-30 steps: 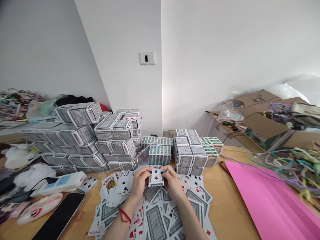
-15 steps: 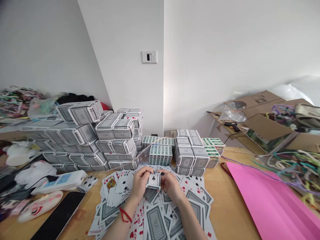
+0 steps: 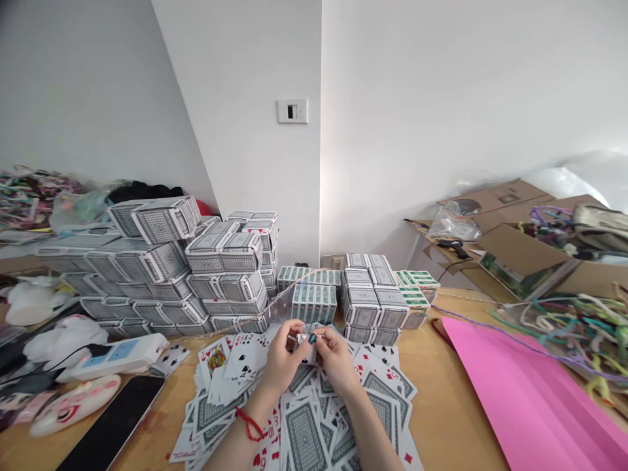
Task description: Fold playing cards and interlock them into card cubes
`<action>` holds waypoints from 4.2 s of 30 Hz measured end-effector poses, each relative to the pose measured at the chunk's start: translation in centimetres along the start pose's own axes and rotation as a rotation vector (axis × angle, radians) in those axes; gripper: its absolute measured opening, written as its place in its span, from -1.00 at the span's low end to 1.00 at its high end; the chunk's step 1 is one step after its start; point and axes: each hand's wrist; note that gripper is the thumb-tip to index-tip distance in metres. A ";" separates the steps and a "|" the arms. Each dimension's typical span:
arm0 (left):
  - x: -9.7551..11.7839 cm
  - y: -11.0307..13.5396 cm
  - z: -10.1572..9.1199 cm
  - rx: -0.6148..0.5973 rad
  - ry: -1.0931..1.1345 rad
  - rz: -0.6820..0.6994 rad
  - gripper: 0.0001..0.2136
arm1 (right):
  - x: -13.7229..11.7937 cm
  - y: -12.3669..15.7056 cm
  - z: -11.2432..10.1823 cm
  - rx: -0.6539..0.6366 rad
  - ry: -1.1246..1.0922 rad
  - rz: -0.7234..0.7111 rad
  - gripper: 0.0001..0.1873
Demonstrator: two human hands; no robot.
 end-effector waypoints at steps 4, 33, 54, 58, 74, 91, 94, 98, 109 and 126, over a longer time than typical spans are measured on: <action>-0.3 -0.3 0.5 0.032 -0.005 -0.055 -0.86 | 0.1 0.0 0.1 -0.020 -0.004 0.014 -0.67; -0.2 -0.2 0.6 0.213 -0.055 0.036 -0.90 | 0.6 0.0 1.0 0.011 0.110 -0.103 -0.74; -0.9 -0.4 0.4 -0.014 -0.210 0.105 -0.79 | -0.9 0.3 0.9 0.269 -0.080 -0.046 -0.69; -1.1 -0.5 0.7 0.024 -0.216 0.075 -0.80 | -0.5 0.1 0.7 0.169 -0.253 0.033 -0.75; -1.5 -0.1 0.7 0.049 -0.073 -0.041 -0.79 | -0.5 0.5 0.9 -0.050 -0.351 0.302 -0.57; -1.0 -0.3 0.4 0.341 -0.056 -0.111 -0.87 | -1.0 0.4 1.6 -0.033 -0.403 0.232 -0.60; -0.3 -0.1 -0.1 0.241 -0.034 -0.030 -0.92 | -1.0 0.4 1.7 -0.019 -0.375 0.155 -0.68; 1.0 0.4 -0.4 0.056 -0.023 0.162 -0.92 | -0.8 0.6 1.9 0.024 -0.252 0.061 -0.73; 0.5 0.4 0.2 -0.025 -0.041 0.138 -0.73 | -1.3 0.7 1.2 0.308 0.010 -0.087 -0.59; 0.0 0.2 0.4 0.042 -0.252 0.227 -0.51 | -1.2 0.0 1.1 0.352 0.144 -0.174 -0.52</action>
Point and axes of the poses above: each hand's wrist, its own y-axis away from the middle knuckle, its own z-axis out of the palm, x = y × z, and after that the axes turned 9 degrees about -y, right-handed
